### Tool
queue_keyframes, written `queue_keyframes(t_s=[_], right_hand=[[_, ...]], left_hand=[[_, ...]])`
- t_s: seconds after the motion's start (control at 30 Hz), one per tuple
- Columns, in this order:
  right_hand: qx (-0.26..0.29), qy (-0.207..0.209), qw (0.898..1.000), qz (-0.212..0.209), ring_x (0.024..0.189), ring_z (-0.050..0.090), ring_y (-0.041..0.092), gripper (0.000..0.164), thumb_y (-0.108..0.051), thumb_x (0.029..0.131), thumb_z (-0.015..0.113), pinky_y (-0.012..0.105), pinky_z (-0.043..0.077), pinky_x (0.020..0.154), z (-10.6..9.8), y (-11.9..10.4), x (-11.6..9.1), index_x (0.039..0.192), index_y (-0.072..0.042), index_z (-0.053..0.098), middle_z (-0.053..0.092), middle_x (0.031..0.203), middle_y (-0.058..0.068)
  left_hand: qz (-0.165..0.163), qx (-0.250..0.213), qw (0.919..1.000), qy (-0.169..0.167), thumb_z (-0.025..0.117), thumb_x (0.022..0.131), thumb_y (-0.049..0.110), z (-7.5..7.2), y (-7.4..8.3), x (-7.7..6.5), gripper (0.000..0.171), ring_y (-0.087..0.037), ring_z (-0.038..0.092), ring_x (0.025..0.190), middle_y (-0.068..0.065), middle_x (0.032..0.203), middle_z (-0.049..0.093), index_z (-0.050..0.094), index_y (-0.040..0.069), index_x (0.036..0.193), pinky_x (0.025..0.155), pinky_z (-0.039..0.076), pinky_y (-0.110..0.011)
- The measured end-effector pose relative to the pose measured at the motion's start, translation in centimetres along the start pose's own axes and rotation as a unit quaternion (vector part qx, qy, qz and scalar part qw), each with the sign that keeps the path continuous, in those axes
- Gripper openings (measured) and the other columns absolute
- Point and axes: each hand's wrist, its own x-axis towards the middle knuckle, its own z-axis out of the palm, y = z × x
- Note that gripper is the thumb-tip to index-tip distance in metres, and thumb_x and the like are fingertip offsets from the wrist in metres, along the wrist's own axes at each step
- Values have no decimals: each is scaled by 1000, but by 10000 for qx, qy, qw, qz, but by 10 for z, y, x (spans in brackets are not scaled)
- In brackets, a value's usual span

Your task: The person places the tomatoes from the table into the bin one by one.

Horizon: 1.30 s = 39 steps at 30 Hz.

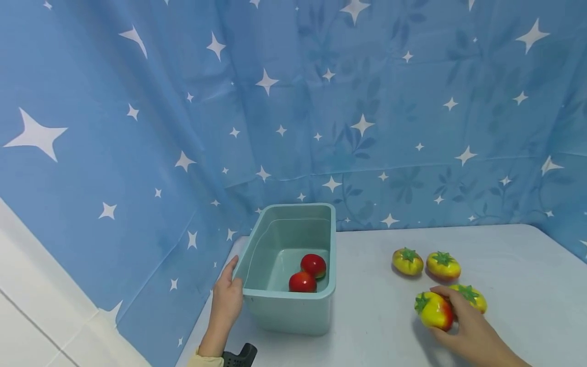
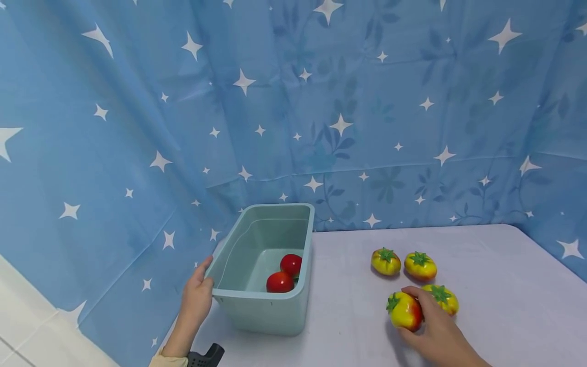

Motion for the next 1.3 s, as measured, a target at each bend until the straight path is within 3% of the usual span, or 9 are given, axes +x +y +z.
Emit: queue_keyframes(t_s=[0.17,0.3,0.57,0.77,0.9,1.0,1.17,1.3], right_hand=[[73,365,9987,-358,101,50,23,82,-43,67,76,42,48,80,4,-14,6,131,-13,34,46,126,9],[199,706,9943,-774,103,49,22,81,-39,67,77,30,50,74,4,-23,9,131,-13,34,44,127,7],[595,907,9864,-1232,108,46,29,81,-33,70,76,35,51,72,4,-47,20,137,-18,32,33,131,12],[844,948,9822,-1384,105,47,24,78,-31,70,77,33,51,73,4,-66,28,135,-22,34,33,131,6],[1167,927,9786,-1416,106,47,24,76,-33,72,75,33,50,75,5,-78,31,135,-22,33,32,134,6],[1378,940,9764,-1375,105,48,26,76,-34,73,74,34,50,77,7,-86,33,135,-20,33,33,132,7],[1482,1027,9739,-1379,101,50,21,75,-35,73,74,32,50,78,11,-94,40,134,-19,34,41,126,3],[1555,1097,9706,-1477,102,50,17,74,-34,73,74,28,49,78,10,-100,45,135,-20,34,44,126,1]], left_hand=[[-15,-43,10000,-6,29,91,9,-1,2,0,54,-21,39,50,-11,135,42,27,21,143,46,36,-34],[-51,-117,9999,-54,30,91,10,0,2,1,54,-20,37,47,-12,133,44,27,23,143,47,37,-34],[13,-47,10000,32,30,90,9,-1,2,2,55,-16,32,42,-15,112,56,28,22,143,42,35,-32],[117,-18,9999,71,30,89,8,-1,2,2,55,-16,39,50,-15,122,52,28,20,143,47,36,-32],[83,18,9999,87,30,89,8,-1,3,2,55,-15,37,49,-16,108,56,28,21,143,46,36,-32],[81,10,9999,77,30,89,8,-1,2,2,55,-16,38,50,-16,109,56,28,21,143,47,37,-32],[205,63,9997,154,31,89,6,0,-1,2,55,-17,44,56,-13,126,50,29,18,143,53,38,-32],[123,-18,9998,127,31,89,7,1,-2,1,55,-18,37,46,-13,126,50,29,19,143,48,36,-33]])
